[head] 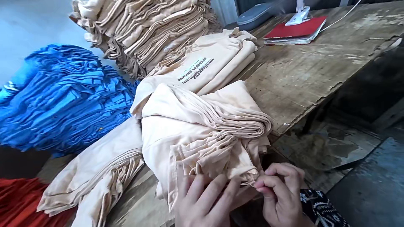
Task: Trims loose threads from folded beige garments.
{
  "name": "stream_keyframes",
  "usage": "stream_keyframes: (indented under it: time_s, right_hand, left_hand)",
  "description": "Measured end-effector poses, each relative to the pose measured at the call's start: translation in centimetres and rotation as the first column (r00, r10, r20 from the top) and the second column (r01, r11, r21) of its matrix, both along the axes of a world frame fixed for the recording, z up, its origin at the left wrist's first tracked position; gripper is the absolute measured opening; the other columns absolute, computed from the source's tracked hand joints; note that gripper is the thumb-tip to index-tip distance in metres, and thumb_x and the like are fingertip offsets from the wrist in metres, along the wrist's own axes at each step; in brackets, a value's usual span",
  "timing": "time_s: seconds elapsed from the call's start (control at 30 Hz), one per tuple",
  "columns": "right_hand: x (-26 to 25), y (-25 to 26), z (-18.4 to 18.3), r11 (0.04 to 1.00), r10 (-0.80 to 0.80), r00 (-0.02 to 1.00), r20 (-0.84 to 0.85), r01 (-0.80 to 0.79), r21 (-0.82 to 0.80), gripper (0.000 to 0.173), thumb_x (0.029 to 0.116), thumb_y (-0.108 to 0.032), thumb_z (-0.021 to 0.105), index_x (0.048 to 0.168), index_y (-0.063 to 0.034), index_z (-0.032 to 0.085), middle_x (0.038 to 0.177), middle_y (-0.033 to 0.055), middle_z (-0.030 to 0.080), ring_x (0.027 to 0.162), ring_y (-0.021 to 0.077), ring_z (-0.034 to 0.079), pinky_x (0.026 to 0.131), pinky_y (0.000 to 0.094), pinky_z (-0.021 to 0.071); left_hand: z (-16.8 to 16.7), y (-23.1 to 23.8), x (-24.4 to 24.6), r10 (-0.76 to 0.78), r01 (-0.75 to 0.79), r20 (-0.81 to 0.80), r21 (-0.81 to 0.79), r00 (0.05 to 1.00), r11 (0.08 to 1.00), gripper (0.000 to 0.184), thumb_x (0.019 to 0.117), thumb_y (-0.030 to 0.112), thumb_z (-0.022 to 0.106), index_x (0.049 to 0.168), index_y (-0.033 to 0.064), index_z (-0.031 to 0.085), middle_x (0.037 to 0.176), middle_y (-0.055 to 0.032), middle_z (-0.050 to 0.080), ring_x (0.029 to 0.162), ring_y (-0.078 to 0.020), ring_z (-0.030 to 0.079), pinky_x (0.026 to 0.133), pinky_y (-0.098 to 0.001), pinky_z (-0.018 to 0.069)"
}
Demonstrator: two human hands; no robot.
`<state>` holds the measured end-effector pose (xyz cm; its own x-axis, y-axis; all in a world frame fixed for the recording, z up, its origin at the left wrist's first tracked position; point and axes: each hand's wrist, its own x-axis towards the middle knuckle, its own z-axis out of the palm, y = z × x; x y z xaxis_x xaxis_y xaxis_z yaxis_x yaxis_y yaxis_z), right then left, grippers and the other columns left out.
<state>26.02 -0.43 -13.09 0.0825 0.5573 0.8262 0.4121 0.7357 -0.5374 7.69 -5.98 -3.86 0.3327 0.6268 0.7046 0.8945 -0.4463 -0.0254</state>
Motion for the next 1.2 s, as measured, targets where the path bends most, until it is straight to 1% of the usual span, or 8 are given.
stream_keyframes:
  time_s: [0.2, 0.3, 0.47, 0.63, 0.77, 0.83, 1.0, 1.2]
  right_hand:
    - [-0.4, 0.0, 0.0, 0.996, 0.054, 0.994, -0.099, -0.06, -0.059, 0.027, 0.1069, -0.047, 0.044, 0.096, -0.0296, 0.061, 0.112, -0.0105, 0.054, 0.12, 0.003, 0.048, 0.107, 0.027, 0.0364]
    - [-0.1, 0.0, -0.3, 0.995, 0.065, 0.988, -0.139, -0.075, -0.068, 0.026, 0.1067, -0.047, 0.045, 0.097, -0.0302, 0.062, 0.114, -0.0111, 0.053, 0.12, 0.002, 0.047, 0.107, 0.0255, 0.0358]
    - [-0.2, -0.4, -0.2, 0.996, 0.046, 0.993, -0.11, -0.054, -0.065, 0.026, 0.1063, -0.046, 0.043, 0.096, -0.0301, 0.061, 0.114, -0.0109, 0.053, 0.12, 0.0028, 0.047, 0.106, 0.0268, 0.0352]
    - [1.6, 0.2, -0.4, 0.981, 0.141, 0.984, 0.109, -0.154, 0.12, 0.027, 0.0984, -0.057, 0.052, 0.094, -0.0333, 0.064, 0.117, -0.0114, 0.058, 0.121, 0.0091, 0.049, 0.109, 0.0368, 0.0331]
    - [0.5, 0.9, 1.4, 0.976, -0.085, 0.972, 0.221, 0.036, 0.216, 0.019, 0.095, -0.038, 0.066, 0.113, -0.0355, 0.071, 0.122, -0.0069, 0.06, 0.114, 0.0129, 0.05, 0.105, 0.0389, 0.0315]
    - [0.4, 1.5, 1.4, 0.982, -0.099, 0.978, 0.184, 0.067, 0.175, 0.01, 0.0951, -0.03, 0.068, 0.104, -0.0326, 0.072, 0.118, -0.0064, 0.063, 0.114, 0.0136, 0.052, 0.104, 0.0396, 0.0322]
    - [2.3, 0.7, 0.6, 0.996, 0.037, 0.999, 0.006, -0.037, 0.087, 0.017, 0.1024, -0.046, 0.057, 0.096, -0.0328, 0.065, 0.107, -0.0146, 0.056, 0.113, 0.0015, 0.048, 0.105, 0.027, 0.0339]
    - [2.3, 0.0, -0.1, 0.982, 0.187, 0.98, -0.06, -0.186, 0.025, 0.019, 0.1019, -0.048, 0.058, 0.094, -0.0327, 0.067, 0.109, -0.0144, 0.055, 0.115, 0.0016, 0.049, 0.106, 0.0272, 0.0352]
  left_hand:
    - [-0.2, 0.4, -0.1, 0.018, -0.018, -0.01, 0.015, 1.0, 1.0, 0.017, 0.0982, 0.023, 0.064, 0.107, 0.0255, 0.078, 0.098, 0.003, 0.074, 0.085, -0.0158, 0.059, 0.081, -0.0385, 0.0403]
    - [-0.1, 0.2, 0.6, 0.007, -0.007, 0.011, 0.016, 1.0, 1.0, 0.018, 0.0989, 0.025, 0.065, 0.114, 0.0268, 0.075, 0.1, 0.0022, 0.071, 0.086, -0.0156, 0.058, 0.082, -0.0375, 0.0407]
    - [-1.3, 1.3, 2.0, -0.015, 0.02, -0.051, 0.105, 0.999, 0.994, 0.018, 0.0979, 0.023, 0.063, 0.109, 0.0234, 0.077, 0.098, 0.0015, 0.074, 0.08, -0.0169, 0.057, 0.075, -0.0369, 0.0395]
    - [-0.6, 1.3, 0.5, 0.062, -0.078, 0.207, 0.073, 0.976, 0.994, 0.022, 0.0987, 0.035, 0.066, 0.116, 0.025, 0.075, 0.102, 0.0011, 0.071, 0.089, -0.0148, 0.063, 0.083, -0.0385, 0.0484]
    - [-0.7, 2.3, -0.8, 0.078, -0.096, 0.255, 0.059, 0.964, 0.994, 0.025, 0.096, 0.038, 0.07, 0.115, 0.023, 0.077, 0.103, 0.0021, 0.072, 0.094, -0.0125, 0.065, 0.085, -0.0371, 0.051]
    - [-0.9, 2.2, -0.9, 0.069, -0.087, 0.254, 0.058, 0.965, 0.995, 0.025, 0.0959, 0.037, 0.07, 0.115, 0.0228, 0.077, 0.103, 0.0021, 0.072, 0.094, -0.0127, 0.064, 0.085, -0.0364, 0.051]
    - [-0.5, 0.6, 0.0, 0.024, -0.032, 0.125, 0.062, 0.992, 0.998, 0.019, 0.0981, 0.033, 0.068, 0.115, 0.0262, 0.074, 0.102, 0.0025, 0.07, 0.09, -0.0143, 0.059, 0.085, -0.0372, 0.0429]
    - [-1.2, 1.7, 1.4, -0.05, 0.058, -0.096, 0.084, 0.994, 0.995, 0.019, 0.0983, 0.024, 0.063, 0.115, 0.0243, 0.074, 0.103, 0.0006, 0.072, 0.086, -0.0183, 0.058, 0.081, -0.0387, 0.04]
